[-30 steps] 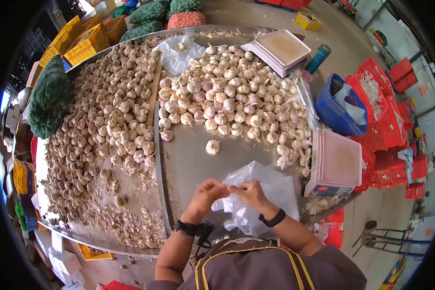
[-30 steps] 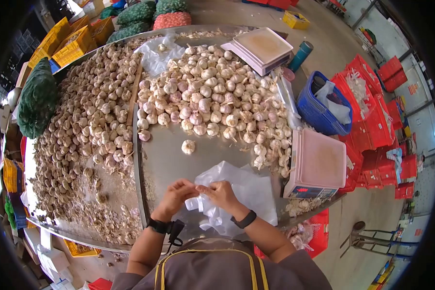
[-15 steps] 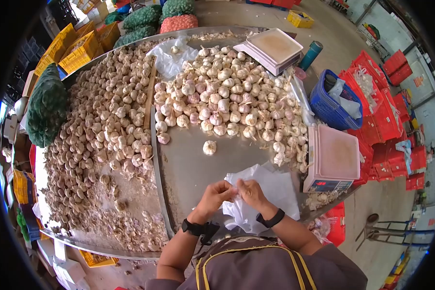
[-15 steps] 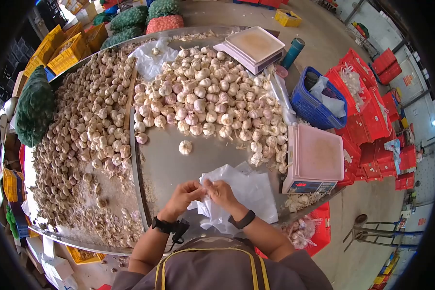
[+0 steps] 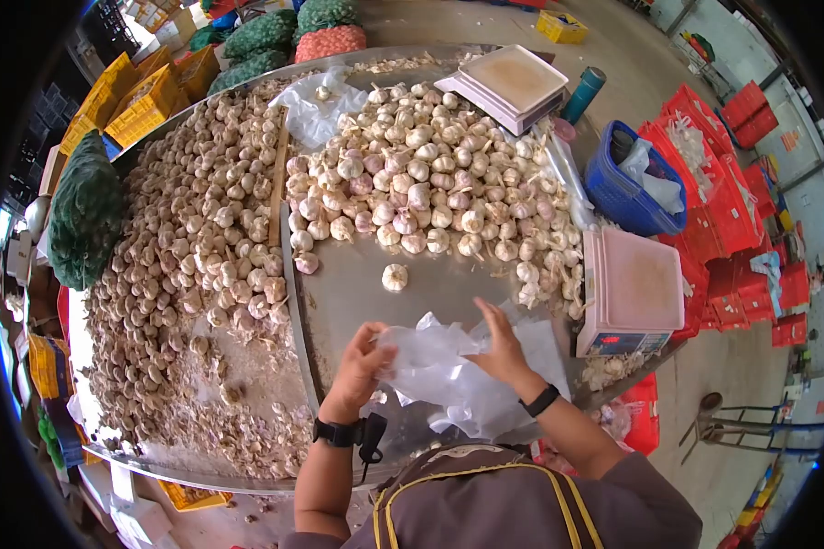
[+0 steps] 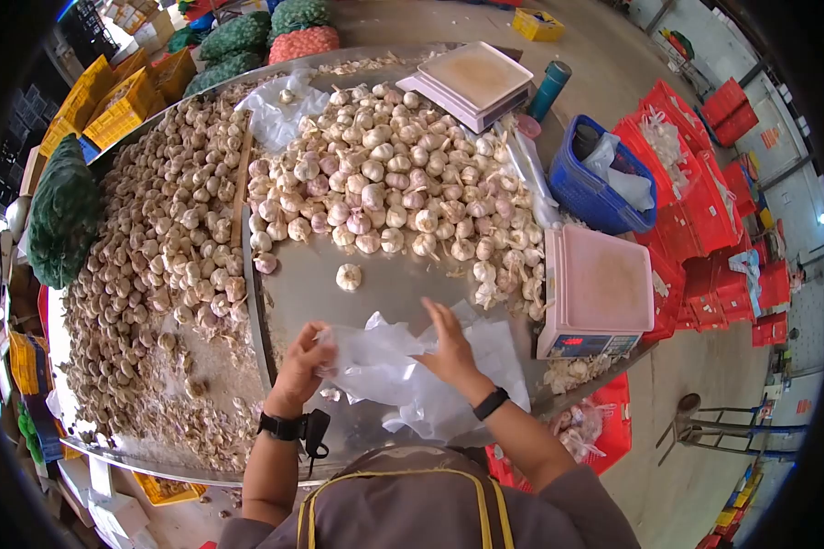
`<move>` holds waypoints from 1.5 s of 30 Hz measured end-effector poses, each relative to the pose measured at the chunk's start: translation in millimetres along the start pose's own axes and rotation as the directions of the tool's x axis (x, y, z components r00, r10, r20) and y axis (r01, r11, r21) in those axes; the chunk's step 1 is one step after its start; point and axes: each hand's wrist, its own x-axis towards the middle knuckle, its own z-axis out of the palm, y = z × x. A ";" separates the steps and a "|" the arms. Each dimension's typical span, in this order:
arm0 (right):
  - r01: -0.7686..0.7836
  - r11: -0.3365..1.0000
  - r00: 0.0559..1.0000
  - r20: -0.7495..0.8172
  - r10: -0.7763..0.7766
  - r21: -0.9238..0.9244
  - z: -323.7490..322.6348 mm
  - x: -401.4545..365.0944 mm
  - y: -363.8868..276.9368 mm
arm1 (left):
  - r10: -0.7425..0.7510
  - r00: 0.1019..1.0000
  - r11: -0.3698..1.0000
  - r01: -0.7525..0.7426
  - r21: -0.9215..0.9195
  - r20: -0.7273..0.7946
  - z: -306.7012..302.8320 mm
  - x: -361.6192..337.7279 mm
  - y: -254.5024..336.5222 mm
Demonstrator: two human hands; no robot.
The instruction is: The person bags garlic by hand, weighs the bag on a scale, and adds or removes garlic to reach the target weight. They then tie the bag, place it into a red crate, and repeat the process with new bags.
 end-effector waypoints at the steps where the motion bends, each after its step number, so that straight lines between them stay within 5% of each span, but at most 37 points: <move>1: 0.078 0.993 0.990 0.113 -0.087 0.086 4.4 5.6 -10.3 | 0.008 0.999 0.974 -0.017 0.227 0.040 13.7 0.2 2.4; 3: 0.136 0.974 0.964 0.204 -0.173 0.182 9.1 9.3 -17.1 | 0.067 0.990 0.909 -0.112 0.401 0.123 14.3 2.2 7.7; 5: -0.440 0.797 0.752 0.655 0.074 0.415 12.1 10.8 -17.9 | 0.433 0.899 0.234 -0.176 0.956 0.060 -4.9 3.1 19.1; 6: -0.444 0.793 0.751 0.657 0.075 0.417 13.7 10.2 -14.8 | 0.556 0.831 0.137 -0.071 0.988 -0.017 -24.6 8.5 20.7; 7: -0.578 0.681 0.620 0.784 0.009 0.450 15.3 9.4 -8.0 | 0.631 0.773 0.134 -0.025 0.991 -0.066 -58.6 14.1 16.2; 8: -0.705 0.557 0.477 0.875 -0.086 0.439 16.6 8.8 -0.3 | 0.587 0.806 0.177 -0.031 0.984 -0.081 -79.4 8.6 22.8; 9: -0.816 0.431 0.329 0.923 -0.202 0.385 16.9 8.2 5.1 | 0.434 0.882 0.546 -0.098 0.832 -0.182 -128.6 15.3 12.5; 10: -0.882 0.388 0.190 0.955 -0.229 0.268 16.7 8.6 7.6 | 0.325 0.920 0.725 -0.093 0.683 -0.220 -135.7 5.7 13.5; 11: -0.883 0.389 0.182 0.955 -0.233 0.263 20.6 4.9 13.2 | 0.212 0.949 0.865 -0.071 0.497 -0.233 -138.2 -3.0 15.5; 12: -0.970 0.063 0.208 0.936 -0.285 0.235 29.9 -6.1 21.8 | 0.212 0.947 0.865 -0.067 0.497 -0.242 -142.5 -11.8 16.7; 14: -0.850 -0.500 0.360 0.874 -0.326 0.163 56.1 -20.9 28.4 | -0.220 0.959 0.967 0.190 -0.167 -0.180 -148.6 -22.0 18.5; 15: -0.849 -0.503 0.358 0.875 -0.326 0.160 64.0 -21.9 30.7 | -0.223 0.957 0.967 0.193 -0.168 -0.183 -149.5 -14.8 15.6; 17: -0.703 -0.679 0.316 0.948 -0.030 0.213 77.0 -18.6 27.9 | -0.313 0.895 0.922 0.207 -0.328 -0.318 -146.4 5.9 2.2; 19: -0.695 -0.682 0.317 0.949 -0.006 0.228 105.5 -17.7 44.9 | -0.166 0.961 0.967 0.115 -0.228 -0.219 -145.1 39.1 -1.6; 21: -0.662 -0.649 0.387 0.912 0.134 0.376 123.5 5.6 54.6 | 0.172 0.938 0.983 -0.142 0.118 -0.301 -100.3 67.7 7.9; 23: -0.627 -0.631 0.415 0.881 0.226 0.458 134.8 28.0 81.0 | 0.023 0.968 0.979 0.029 0.201 -0.251 -161.6 154.6 -9.3; 25: -0.548 -0.536 0.423 0.765 0.485 0.642 148.3 55.8 122.7 | -0.156 0.986 0.987 0.157 0.027 -0.065 -127.7 220.9 14.9; 27: -0.428 -0.399 0.371 0.560 0.741 0.811 157.4 100.0 147.0 | 0.016 0.957 0.955 0.072 0.287 -0.291 -13.9 231.3 57.5; 29: -0.338 -0.326 0.335 0.437 0.835 0.883 155.5 145.2 153.0 | -0.040 0.969 0.973 0.093 0.209 -0.244 -20.9 297.5 43.2; 31: -0.402 0.020 0.398 0.155 0.904 0.916 155.9 170.1 157.9 | -0.097 0.975 0.983 0.126 0.135 -0.202 -20.2 318.1 38.2; 32: -0.401 0.020 0.391 0.152 0.908 0.916 152.1 177.5 160.5 | -0.060 0.977 0.988 0.087 0.125 -0.205 -12.1 310.3 43.6; 34: -0.445 0.251 0.643 0.112 0.757 0.860 134.1 187.5 166.9 | 0.038 0.984 0.998 -0.030 0.047 -0.172 -11.7 305.1 42.8; 35: -0.449 0.252 0.636 0.108 0.764 0.857 120.7 186.0 167.4 | 0.028 0.985 0.999 -0.020 0.046 -0.169 -13.8 299.7 42.6; 37: -0.515 0.621 0.810 0.097 0.579 0.590 95.8 186.0 163.6 | 0.028 0.991 0.996 -0.017 0.083 -0.130 -10.5 280.6 52.3; 41: -0.424 0.703 0.868 0.033 0.496 0.572 33.2 186.7 114.3 | 0.204 0.963 0.888 -0.107 0.447 -0.174 2.6 214.8 75.5; 45: -0.281 0.682 0.916 -0.023 0.400 0.675 -33.2 165.0 60.4 | 0.392 0.913 0.755 -0.249 0.607 -0.114 31.9 135.2 86.9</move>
